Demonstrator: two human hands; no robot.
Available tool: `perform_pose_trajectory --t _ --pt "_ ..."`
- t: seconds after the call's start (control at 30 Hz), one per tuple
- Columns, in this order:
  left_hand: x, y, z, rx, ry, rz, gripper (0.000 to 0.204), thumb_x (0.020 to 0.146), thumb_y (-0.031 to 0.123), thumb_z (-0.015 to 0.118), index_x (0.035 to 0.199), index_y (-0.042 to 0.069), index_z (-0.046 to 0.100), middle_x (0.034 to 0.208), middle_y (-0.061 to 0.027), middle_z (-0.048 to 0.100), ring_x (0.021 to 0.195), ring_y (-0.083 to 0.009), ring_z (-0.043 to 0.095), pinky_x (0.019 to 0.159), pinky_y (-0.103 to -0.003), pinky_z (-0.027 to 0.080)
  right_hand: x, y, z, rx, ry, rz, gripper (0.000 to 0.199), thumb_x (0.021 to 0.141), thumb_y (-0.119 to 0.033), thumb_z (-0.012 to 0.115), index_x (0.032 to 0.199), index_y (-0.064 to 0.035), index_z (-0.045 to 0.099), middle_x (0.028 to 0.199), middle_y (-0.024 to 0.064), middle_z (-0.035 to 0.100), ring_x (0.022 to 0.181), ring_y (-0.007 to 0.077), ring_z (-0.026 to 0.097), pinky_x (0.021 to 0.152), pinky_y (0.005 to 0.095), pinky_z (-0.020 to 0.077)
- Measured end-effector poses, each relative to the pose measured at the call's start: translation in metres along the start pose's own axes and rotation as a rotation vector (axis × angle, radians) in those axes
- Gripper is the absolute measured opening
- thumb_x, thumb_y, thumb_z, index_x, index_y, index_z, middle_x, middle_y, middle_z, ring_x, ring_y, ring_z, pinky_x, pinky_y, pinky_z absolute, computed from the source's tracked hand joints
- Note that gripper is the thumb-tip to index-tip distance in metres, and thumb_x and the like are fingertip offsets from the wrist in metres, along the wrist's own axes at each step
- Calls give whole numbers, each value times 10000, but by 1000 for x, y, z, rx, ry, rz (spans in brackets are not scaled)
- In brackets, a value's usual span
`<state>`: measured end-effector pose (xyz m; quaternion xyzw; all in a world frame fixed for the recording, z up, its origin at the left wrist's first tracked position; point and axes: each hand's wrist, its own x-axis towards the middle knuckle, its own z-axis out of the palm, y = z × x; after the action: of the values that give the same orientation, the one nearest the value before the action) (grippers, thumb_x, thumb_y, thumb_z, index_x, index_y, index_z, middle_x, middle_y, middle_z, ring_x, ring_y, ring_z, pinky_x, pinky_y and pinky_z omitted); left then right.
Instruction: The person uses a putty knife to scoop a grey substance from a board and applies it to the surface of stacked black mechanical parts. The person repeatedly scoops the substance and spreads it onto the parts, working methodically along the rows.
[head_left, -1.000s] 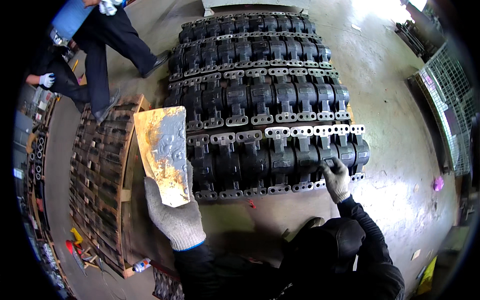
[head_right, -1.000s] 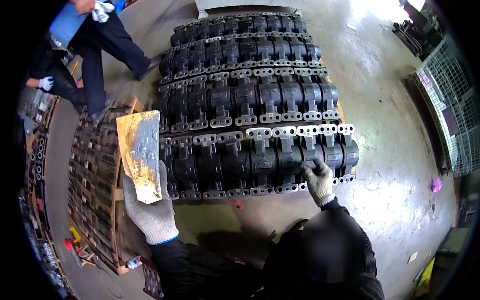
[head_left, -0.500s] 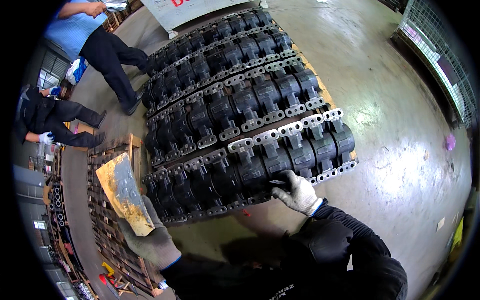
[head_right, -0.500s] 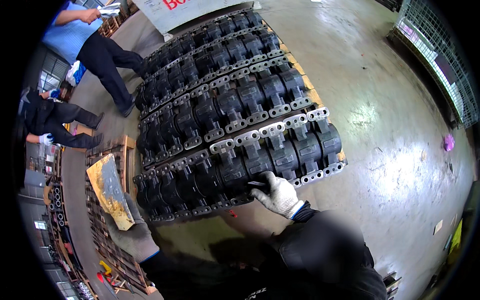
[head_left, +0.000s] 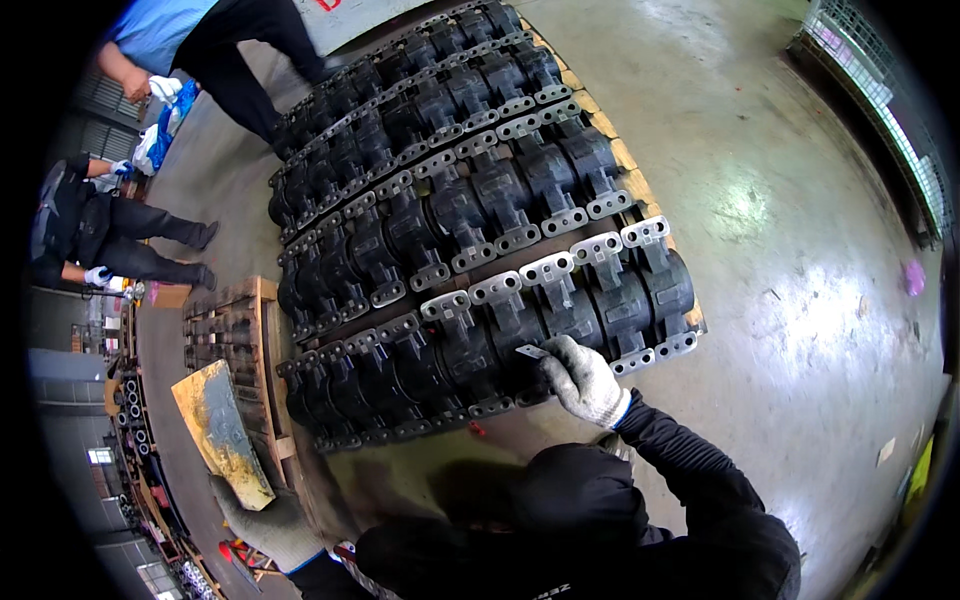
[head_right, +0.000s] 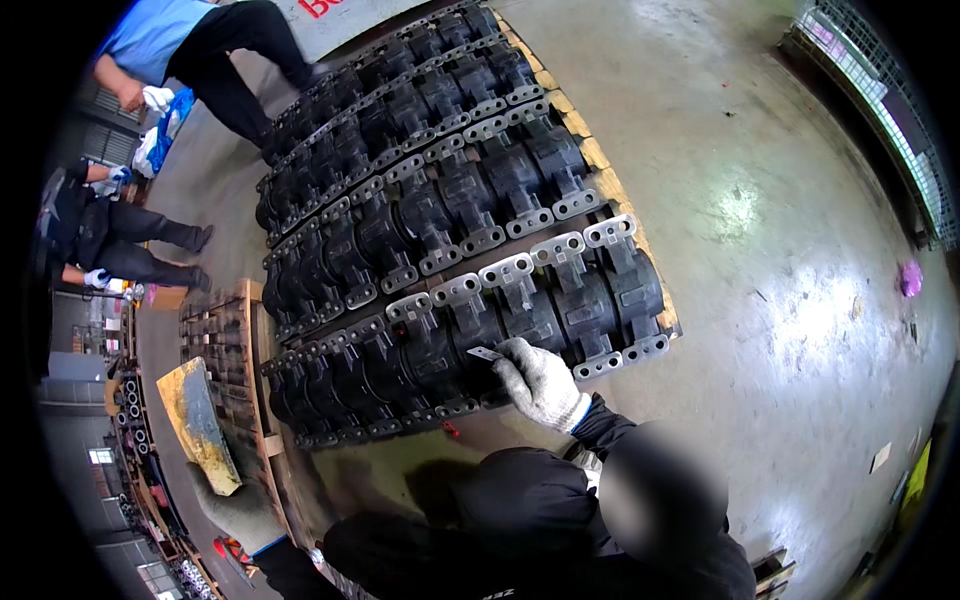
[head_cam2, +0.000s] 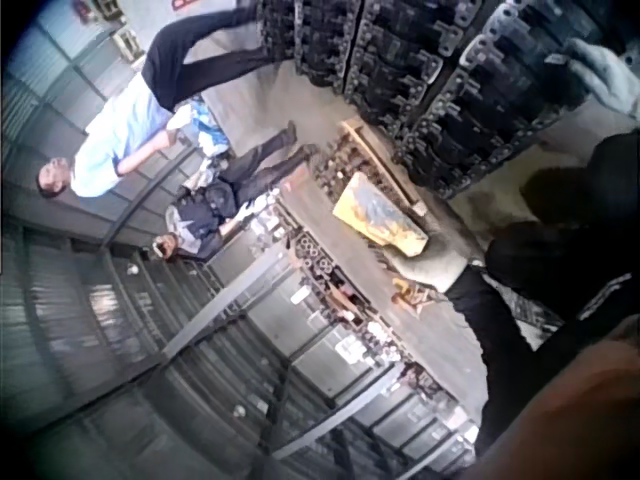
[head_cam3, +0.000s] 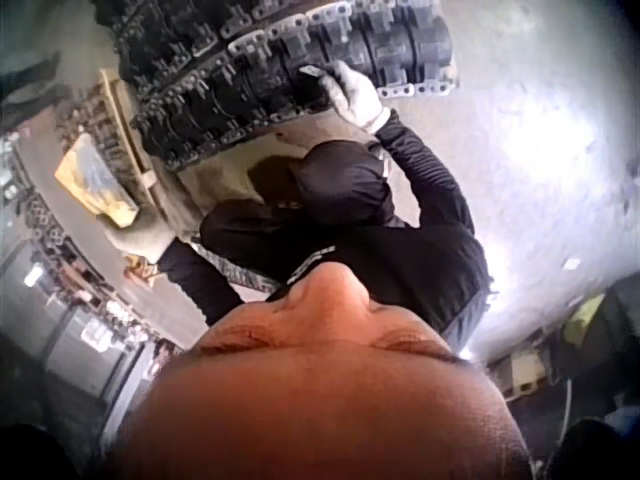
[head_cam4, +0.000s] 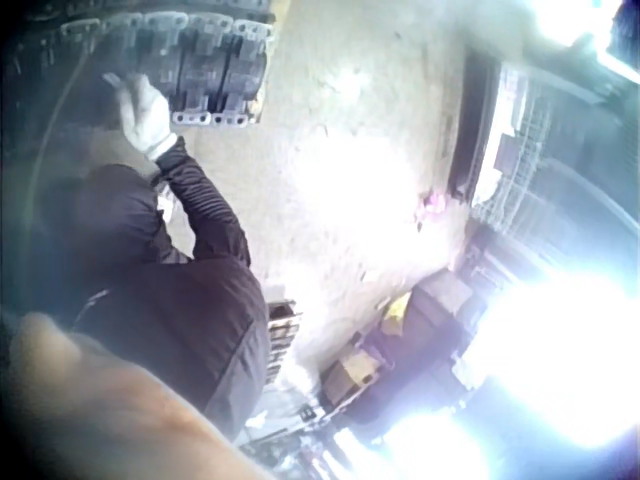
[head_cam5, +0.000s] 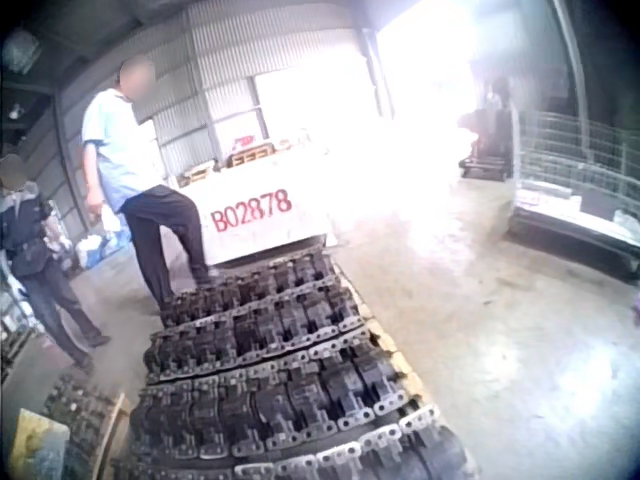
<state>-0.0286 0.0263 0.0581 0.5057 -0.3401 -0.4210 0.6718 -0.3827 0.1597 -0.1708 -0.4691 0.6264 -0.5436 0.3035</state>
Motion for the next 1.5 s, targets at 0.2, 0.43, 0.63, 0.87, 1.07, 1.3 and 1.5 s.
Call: perform_pose_trajectory --t 0.2,0.43,0.63,0.87,1.07,1.3,1.5 --pt "-8 15 -23 1476 68 966 632 806 -11 814 1354 -136 525 1273 -204 656 1154 -233 644 1005 -356 503 9 -2 -9 54 83 -37 131 943 -52 604 1051 14 636 837 213 668 749 398 668 684 430 528" --pt "-28 36 -47 896 13 574 570 890 -65 603 1447 -55 483 1405 -193 583 1250 -244 598 1076 -321 460 4 14 -11 -44 109 -77 137 978 -32 572 1081 38 629 870 184 671 746 291 658 707 379 522" --pt "-37 49 -8 247 72 329 467 1010 179 554 1429 -22 513 1416 -196 574 1290 -305 578 1084 -443 497 -2 27 -22 -12 122 135 199 1025 -37 529 1179 52 618 1003 145 701 886 202 647 836 334 521" --pt "-8 53 2 -275 -194 -32 422 1051 229 528 1368 -48 532 1357 -217 596 1295 -304 567 1092 -470 503 26 42 -65 -208 244 54 396 988 -46 656 1363 29 555 1315 143 633 1196 213 586 1074 344 430" --pt "24 48 -1 -183 -280 -13 455 1061 278 469 1415 -7 478 1408 -166 576 1299 -306 565 1129 -484 438 69 16 -66 -122 199 153 313 975 -151 710 1249 -13 643 1157 43 661 1108 152 604 1035 302 446" --pt "94 54 -12 7 -242 20 438 1078 267 427 1450 44 495 1437 -131 573 1330 -268 547 1167 -447 382 124 -23 -19 -272 57 61 511 1068 -323 558 1495 -50 493 1406 102 593 1286 217 556 1136 376 380" --pt "155 56 -6 104 -244 -76 491 1058 273 502 1439 -35 476 1395 -166 579 1315 -309 555 1098 -471 481 116 -101 53 -102 55 521 465 1082 -255 547 1484 -25 504 1237 22 630 991 93 577 863 229 485"
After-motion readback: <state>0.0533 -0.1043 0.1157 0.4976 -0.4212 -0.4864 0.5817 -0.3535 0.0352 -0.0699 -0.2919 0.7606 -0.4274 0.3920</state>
